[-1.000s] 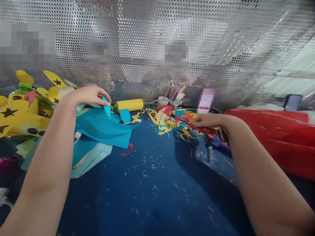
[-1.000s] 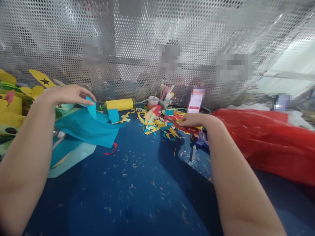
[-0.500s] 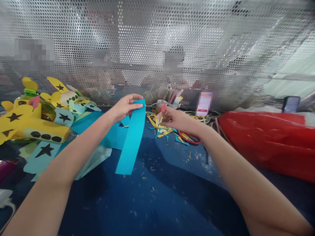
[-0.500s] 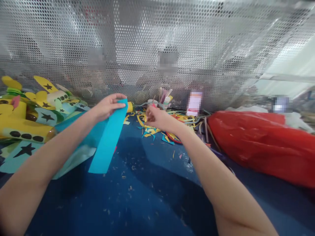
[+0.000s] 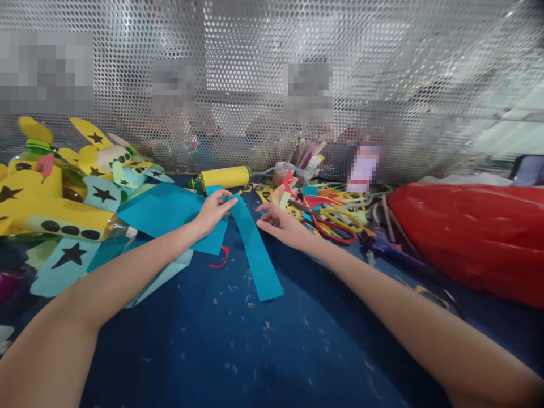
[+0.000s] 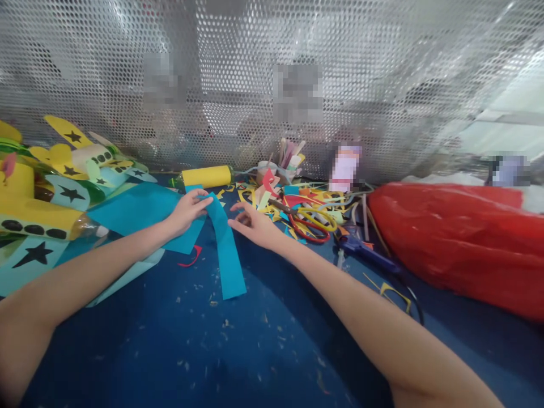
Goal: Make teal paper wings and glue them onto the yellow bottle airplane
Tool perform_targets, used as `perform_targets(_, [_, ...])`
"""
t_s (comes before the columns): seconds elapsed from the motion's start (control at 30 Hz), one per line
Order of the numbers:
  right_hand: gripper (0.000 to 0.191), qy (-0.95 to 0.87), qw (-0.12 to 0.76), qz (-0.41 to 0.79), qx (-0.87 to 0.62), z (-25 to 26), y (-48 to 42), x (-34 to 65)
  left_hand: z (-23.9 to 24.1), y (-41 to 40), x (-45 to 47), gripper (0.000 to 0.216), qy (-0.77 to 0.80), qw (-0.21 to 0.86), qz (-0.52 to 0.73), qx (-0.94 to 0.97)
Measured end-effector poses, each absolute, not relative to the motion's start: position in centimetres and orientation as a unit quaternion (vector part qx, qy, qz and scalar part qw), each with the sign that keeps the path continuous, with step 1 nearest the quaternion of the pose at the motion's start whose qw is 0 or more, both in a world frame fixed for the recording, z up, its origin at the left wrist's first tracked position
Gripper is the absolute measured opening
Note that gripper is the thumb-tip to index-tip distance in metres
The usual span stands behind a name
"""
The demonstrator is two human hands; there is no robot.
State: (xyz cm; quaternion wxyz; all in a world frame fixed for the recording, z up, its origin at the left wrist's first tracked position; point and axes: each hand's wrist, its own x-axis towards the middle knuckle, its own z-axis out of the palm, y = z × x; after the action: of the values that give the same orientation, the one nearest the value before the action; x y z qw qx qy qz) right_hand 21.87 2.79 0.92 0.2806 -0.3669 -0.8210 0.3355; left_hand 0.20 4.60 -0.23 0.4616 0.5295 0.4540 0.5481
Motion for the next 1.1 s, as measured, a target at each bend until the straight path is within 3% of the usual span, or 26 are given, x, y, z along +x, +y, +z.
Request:
perform_targets(0.1, [0.039, -0.813, 0.287, 0.357, -0.358, 0.1, 2.4, 21.6, -0.6, 4.8, 0.2, 0.02, 0.432, 0.48, 0.568, 0.511])
perform_targets(0.5, [0.019, -0.804, 0.294, 0.388, -0.341, -0.4, 3.1, 22.2, -0.4, 4.6, 0.2, 0.021, 0.401, 0.515, 0.574, 0.495])
perform_targets(0.83, [0.023, -0.826, 0.239, 0.388, -0.332, 0.2, 2.8, 22.3, -0.5, 4.6, 0.3, 0.02, 0.406, 0.507, 0.579, 0.493])
perform_targets(1.1, [0.025, -0.793, 0.219, 0.456, -0.341, 0.7, 2.8, 22.6, -0.5, 4.7, 0.3, 0.016, 0.415, 0.503, 0.58, 0.487])
